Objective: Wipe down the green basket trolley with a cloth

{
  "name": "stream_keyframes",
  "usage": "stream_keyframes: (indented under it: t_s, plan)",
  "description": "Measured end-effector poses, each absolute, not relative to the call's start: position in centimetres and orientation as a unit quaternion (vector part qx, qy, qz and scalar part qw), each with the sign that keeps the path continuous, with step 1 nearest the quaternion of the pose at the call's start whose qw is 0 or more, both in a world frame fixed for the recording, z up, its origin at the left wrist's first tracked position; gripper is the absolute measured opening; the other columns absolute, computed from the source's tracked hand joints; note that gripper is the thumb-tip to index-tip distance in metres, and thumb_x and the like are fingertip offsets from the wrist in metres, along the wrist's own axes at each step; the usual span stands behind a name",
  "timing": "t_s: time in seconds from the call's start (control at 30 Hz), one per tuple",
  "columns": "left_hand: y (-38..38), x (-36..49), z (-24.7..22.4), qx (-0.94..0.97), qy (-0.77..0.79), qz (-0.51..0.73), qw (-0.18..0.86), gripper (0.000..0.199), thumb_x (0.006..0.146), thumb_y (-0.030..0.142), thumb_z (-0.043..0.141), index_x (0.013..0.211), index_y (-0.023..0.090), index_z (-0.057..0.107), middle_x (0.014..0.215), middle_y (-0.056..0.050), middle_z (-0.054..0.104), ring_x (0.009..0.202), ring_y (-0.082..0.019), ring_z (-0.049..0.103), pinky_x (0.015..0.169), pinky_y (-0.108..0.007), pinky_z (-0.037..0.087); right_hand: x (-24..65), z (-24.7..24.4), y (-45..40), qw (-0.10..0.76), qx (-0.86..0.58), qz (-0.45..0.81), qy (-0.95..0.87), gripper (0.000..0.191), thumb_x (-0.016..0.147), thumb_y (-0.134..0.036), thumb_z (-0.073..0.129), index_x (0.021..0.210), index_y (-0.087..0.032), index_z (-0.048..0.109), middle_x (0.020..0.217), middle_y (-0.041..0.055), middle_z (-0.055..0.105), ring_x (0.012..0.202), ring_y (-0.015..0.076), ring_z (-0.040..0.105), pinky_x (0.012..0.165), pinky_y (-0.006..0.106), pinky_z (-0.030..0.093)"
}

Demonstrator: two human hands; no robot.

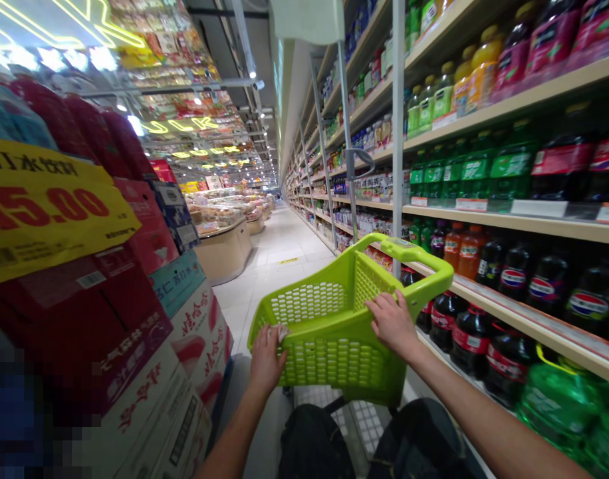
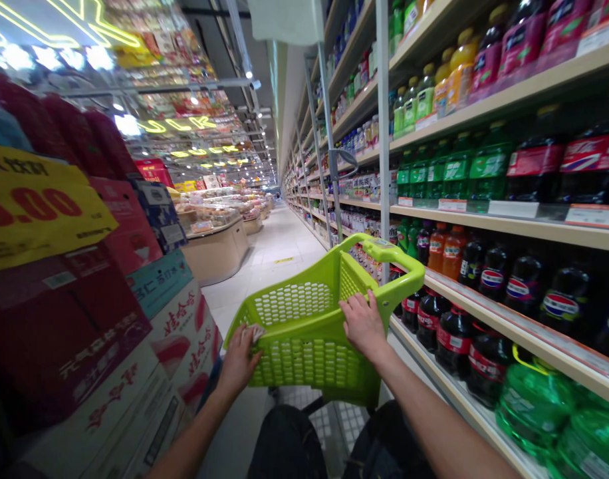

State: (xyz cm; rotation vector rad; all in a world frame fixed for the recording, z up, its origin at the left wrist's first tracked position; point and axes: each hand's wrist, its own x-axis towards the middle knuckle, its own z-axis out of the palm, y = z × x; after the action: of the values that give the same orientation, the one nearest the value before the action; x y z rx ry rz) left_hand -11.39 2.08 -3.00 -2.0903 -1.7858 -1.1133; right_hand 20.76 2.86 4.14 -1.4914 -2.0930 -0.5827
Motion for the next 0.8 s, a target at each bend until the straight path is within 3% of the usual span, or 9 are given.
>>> stream_keyframes:
  t_s: [0.1,0.23,0.33,0.47,0.67,0.8]
  plan:
    - [3.3,-10.0,-2.4,-0.674,-0.608,-0.416,0.056,0.028,0.073,0.036,0.051,0.093,0.019,0.06,0.105,-0.008,0.059,0.105,-0.025,0.05,0.091,-0.042,0.04,20.8,4.2,2.9,0.243,-0.548,-0.218,-0.77,0.035,0.073,-0.018,0.052,0.107,-0.019,0.058,0.099,0.0061,0.06,0.103,0.0229,0.044,0.103,0.044,0.01]
    - [4.5,-9.4,-1.7,-0.617,-0.653,-0.437,0.022,0.026,0.075,0.039,0.045,0.064,0.018,0.054,0.068,-0.003,0.058,0.073,-0.02,0.056,0.074,-0.036,0.047,21.0,4.1,2.9,0.243,-0.551,-0.222,-0.767,0.035,0.073,-0.018,0.052,0.108,-0.019,0.058,0.1,0.0061,0.061,0.102,0.023,0.045,0.103,0.045,0.01]
    - [4.0,-11.7,-1.3,-0.628,-0.645,-0.435,0.015,0.013,0.072,0.026,0.045,0.075,0.019,0.055,0.077,-0.003,0.062,0.077,-0.018,0.059,0.074,-0.033,0.048,21.0,4.0,2.9,0.249,-0.547,-0.219,-0.769,0.035,0.074,-0.018,0.051,0.108,-0.019,0.058,0.098,0.0058,0.061,0.102,0.0231,0.045,0.103,0.045,0.011]
    - [2.7,-15.4,-1.0,-0.609,-0.661,-0.437,0.036,0.039,0.063,0.008,0.04,0.099,0.017,0.054,0.1,-0.007,0.063,0.098,-0.021,0.057,0.09,-0.039,0.044,20.7,3.9,2.9,0.261,-0.544,-0.219,-0.767,0.034,0.073,-0.018,0.051,0.107,-0.019,0.059,0.097,0.0056,0.061,0.103,0.0234,0.044,0.103,0.045,0.01]
    - [3.4,-9.6,-1.9,-0.697,-0.604,-0.386,0.016,0.056,0.06,0.004,0.038,0.113,0.016,0.05,0.12,-0.008,0.057,0.113,-0.019,0.05,0.1,-0.038,0.037,20.9,3.8,3.0,0.265,-0.547,-0.227,-0.761,0.034,0.072,-0.017,0.052,0.105,-0.019,0.059,0.098,0.0059,0.061,0.103,0.0234,0.045,0.103,0.045,0.01]
    - [3.6,-8.6,-1.9,-0.735,-0.57,-0.366,0.012,0.054,0.062,0.002,0.036,0.111,0.016,0.054,0.121,-0.008,0.056,0.115,-0.019,0.048,0.102,-0.039,0.034,21.1,3.9,2.9,0.262,-0.544,-0.227,-0.764,0.034,0.072,-0.017,0.051,0.106,-0.019,0.059,0.099,0.006,0.061,0.102,0.0231,0.045,0.103,0.045,0.011]
